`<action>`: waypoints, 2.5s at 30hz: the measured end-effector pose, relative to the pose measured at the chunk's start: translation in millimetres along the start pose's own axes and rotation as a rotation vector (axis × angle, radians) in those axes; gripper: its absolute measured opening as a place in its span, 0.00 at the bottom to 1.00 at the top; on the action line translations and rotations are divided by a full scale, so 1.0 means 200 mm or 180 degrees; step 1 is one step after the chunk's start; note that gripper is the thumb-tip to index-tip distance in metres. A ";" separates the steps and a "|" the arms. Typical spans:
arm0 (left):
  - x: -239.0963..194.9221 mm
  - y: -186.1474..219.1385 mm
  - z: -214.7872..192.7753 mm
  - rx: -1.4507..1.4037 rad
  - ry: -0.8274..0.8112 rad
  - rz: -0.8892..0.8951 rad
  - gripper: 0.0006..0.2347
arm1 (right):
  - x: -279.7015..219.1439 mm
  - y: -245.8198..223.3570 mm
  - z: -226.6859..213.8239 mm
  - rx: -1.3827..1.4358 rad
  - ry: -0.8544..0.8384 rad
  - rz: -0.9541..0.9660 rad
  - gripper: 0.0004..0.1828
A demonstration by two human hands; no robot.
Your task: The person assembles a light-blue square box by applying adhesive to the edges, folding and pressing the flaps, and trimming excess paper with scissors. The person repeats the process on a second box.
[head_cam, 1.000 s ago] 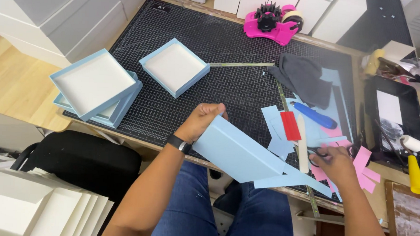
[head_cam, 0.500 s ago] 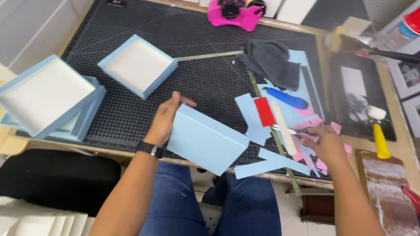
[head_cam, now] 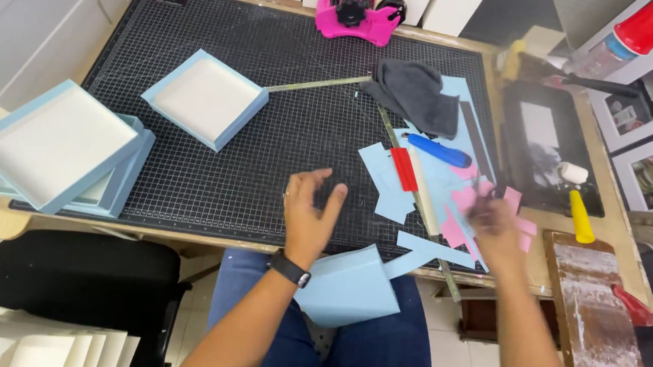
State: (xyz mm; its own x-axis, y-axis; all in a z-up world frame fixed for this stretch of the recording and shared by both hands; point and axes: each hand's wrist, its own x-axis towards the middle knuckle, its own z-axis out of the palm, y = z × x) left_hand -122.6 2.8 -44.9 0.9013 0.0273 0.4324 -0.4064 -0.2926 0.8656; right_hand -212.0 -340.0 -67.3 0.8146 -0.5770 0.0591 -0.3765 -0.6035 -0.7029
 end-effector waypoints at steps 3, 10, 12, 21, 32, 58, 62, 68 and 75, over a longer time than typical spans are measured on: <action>-0.23 -0.02 -0.03 0.0483 -0.0170 0.0392 0.13 | -0.25 -0.04 0.30 0.1346 -0.1282 -0.0043 0.33; -0.49 -0.06 -0.27 0.0317 -0.1227 0.0236 0.26 | -0.63 -0.12 0.50 0.2084 -0.2198 -0.0860 0.19; -0.49 -0.09 -0.27 0.0210 -0.1511 -0.0240 0.22 | -0.61 -0.11 0.53 0.2304 -0.2589 -0.0808 0.17; -0.24 0.15 -0.46 -0.0364 -0.1940 -0.0514 0.15 | -0.72 -0.57 0.14 0.2600 -0.3597 -0.0697 0.20; -0.03 0.30 -0.35 -0.0977 -0.1457 -0.0336 0.25 | -0.76 -0.88 0.40 0.3597 -0.1196 0.0683 0.27; 0.09 0.24 -0.12 -0.1793 -0.1929 -0.1209 0.19 | -0.31 -0.82 -0.21 -0.1231 -0.1526 -0.1207 0.19; 0.09 0.23 -0.12 -0.1731 -0.1981 -0.1210 0.18 | -0.29 -0.81 -0.21 -0.1165 -0.1572 -0.1158 0.17; 0.10 0.23 -0.12 -0.1711 -0.1992 -0.1162 0.18 | -0.26 -0.82 -0.21 -0.1132 -0.1656 -0.1151 0.14; 0.10 0.20 -0.12 -0.1800 -0.2028 -0.1110 0.17 | -0.24 -0.81 -0.21 -0.1023 -0.1766 -0.1055 0.10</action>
State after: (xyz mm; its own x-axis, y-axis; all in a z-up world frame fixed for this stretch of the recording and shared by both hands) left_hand -124.2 14.7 3.6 0.8307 -0.5546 0.0482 0.0421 0.1489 0.9880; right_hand -207.6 -237.4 73.2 0.9805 -0.0225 -0.1955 -0.1123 -0.8797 -0.4621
